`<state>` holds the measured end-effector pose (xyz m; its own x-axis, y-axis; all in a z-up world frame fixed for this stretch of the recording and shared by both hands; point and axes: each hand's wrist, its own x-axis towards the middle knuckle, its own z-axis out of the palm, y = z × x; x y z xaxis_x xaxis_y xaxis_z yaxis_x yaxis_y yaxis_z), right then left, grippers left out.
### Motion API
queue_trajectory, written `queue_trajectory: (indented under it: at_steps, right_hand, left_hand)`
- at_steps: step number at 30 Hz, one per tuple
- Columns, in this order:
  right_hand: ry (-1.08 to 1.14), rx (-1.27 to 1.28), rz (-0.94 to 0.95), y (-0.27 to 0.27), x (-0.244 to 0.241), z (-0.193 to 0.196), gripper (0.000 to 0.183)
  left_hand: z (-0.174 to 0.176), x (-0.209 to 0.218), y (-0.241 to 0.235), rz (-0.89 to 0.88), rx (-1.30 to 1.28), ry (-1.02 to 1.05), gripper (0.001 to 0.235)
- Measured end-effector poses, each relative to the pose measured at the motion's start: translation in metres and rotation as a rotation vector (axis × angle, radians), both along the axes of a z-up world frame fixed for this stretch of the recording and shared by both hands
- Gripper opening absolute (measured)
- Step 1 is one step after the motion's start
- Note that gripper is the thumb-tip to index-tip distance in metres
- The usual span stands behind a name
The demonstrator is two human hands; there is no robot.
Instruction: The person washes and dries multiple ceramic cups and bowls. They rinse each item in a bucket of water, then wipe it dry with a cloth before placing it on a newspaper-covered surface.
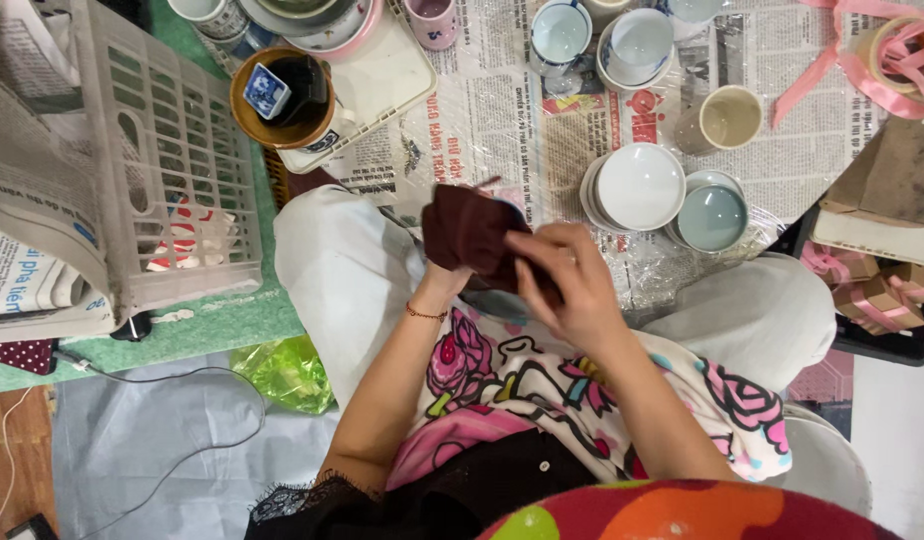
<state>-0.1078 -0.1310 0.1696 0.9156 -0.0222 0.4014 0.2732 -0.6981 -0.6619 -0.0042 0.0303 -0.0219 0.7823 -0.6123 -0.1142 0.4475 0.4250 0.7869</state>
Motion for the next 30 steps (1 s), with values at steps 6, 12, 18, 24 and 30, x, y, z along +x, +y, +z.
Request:
queue_trajectory:
  at_steps: [6,12,18,24,30]
  right_hand:
    - [0.052,-0.360,0.290,-0.008,-0.005,0.005,0.036]
    - [0.389,-0.481,0.356,0.001,-0.006,-0.001,0.006]
    - [0.527,-0.241,0.410,-0.001,0.009,-0.003,0.014]
    - [0.928,0.383,0.319,-0.013,0.007,-0.003,0.035]
    - [0.882,1.666,0.096,0.003,-0.013,-0.022,0.037]
  left_hand:
    - [0.028,0.006,0.000,-0.101,0.166,-0.093,0.023]
    - [0.079,-0.006,-0.009,0.107,0.416,-0.422,0.027]
    - [0.105,-0.005,-0.002,0.334,0.449,-0.539,0.031]
    - [0.110,-0.010,0.002,0.446,0.390,-0.668,0.036]
    - [0.115,-0.010,0.002,0.564,0.323,-0.827,0.043]
